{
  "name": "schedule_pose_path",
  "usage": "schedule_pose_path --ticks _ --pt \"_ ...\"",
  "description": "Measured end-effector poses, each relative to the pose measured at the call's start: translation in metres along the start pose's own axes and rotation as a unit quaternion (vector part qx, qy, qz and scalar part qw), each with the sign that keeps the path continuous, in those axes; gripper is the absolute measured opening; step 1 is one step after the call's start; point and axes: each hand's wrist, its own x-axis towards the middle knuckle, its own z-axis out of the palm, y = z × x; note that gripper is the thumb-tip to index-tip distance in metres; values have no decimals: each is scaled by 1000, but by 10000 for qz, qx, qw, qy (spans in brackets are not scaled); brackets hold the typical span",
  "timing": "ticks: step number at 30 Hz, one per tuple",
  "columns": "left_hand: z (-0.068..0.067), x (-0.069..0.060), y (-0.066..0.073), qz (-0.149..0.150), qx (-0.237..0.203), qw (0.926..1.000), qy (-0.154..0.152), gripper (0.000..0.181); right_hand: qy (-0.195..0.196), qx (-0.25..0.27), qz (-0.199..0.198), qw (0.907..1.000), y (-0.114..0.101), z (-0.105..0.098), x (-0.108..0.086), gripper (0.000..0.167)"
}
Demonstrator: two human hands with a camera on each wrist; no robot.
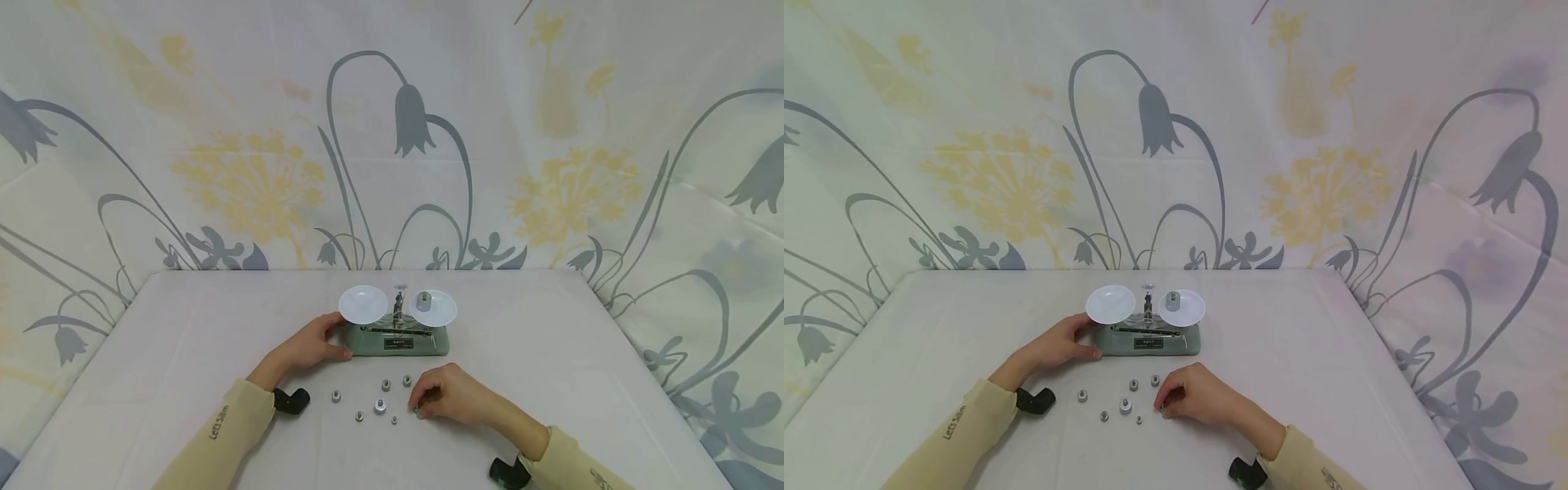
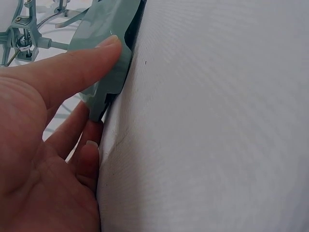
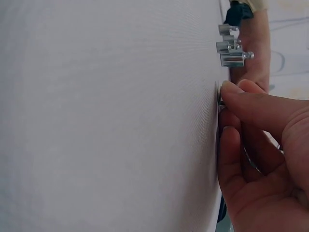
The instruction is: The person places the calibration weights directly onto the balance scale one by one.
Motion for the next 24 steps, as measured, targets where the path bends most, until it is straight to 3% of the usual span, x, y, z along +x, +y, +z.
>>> schedule_pose_path --ticks 24 --pt "0 -1 -2 37 17 10000 29 72 366 -175 228 9989 -16 -18 -5 17"
